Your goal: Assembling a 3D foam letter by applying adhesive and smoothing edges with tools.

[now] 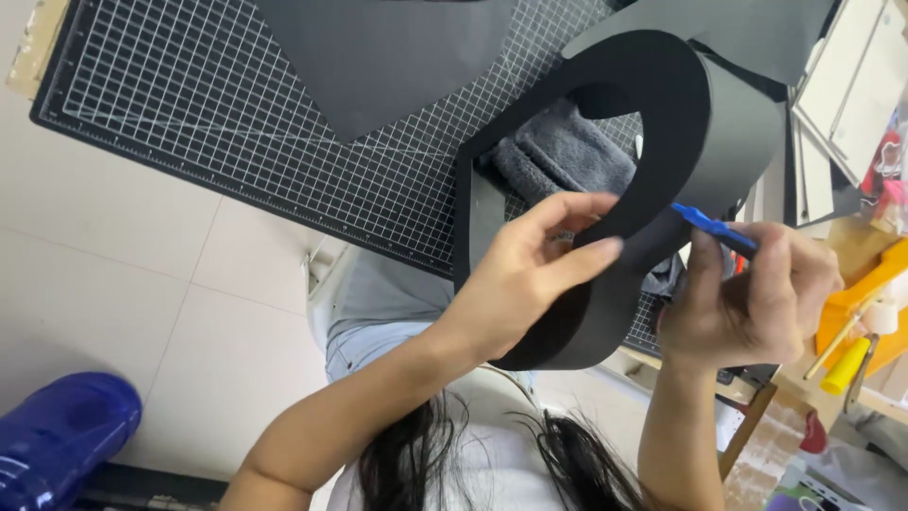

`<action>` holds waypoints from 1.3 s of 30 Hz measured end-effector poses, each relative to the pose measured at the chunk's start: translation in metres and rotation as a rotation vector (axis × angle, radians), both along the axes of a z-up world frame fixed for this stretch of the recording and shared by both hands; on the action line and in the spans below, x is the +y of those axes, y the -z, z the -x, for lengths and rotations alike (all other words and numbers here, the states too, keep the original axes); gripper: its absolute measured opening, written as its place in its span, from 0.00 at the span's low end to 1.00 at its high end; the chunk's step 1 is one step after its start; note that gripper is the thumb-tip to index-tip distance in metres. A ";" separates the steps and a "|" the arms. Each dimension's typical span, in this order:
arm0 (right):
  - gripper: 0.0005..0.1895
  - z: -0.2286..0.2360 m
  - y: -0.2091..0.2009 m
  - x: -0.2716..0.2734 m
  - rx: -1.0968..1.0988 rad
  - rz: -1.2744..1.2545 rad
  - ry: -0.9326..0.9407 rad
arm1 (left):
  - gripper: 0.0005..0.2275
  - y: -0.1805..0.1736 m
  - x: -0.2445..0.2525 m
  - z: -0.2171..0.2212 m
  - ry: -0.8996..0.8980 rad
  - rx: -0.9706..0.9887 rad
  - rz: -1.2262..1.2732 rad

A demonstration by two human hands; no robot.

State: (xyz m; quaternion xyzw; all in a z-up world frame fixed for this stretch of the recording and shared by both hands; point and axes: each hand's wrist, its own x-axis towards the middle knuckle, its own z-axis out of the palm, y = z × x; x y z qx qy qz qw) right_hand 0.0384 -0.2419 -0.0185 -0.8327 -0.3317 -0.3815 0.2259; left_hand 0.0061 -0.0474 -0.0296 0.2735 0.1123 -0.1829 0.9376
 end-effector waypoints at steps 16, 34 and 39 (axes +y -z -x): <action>0.27 0.021 0.029 0.002 0.121 -0.063 -0.033 | 0.09 0.015 -0.005 -0.014 0.017 -0.323 -0.186; 0.19 0.025 0.029 -0.001 0.204 -0.131 0.055 | 0.29 0.024 -0.011 -0.007 0.207 -0.327 -0.251; 0.29 0.015 0.026 -0.008 0.140 -0.057 -0.107 | 0.28 0.019 -0.007 -0.011 0.183 -0.345 -0.239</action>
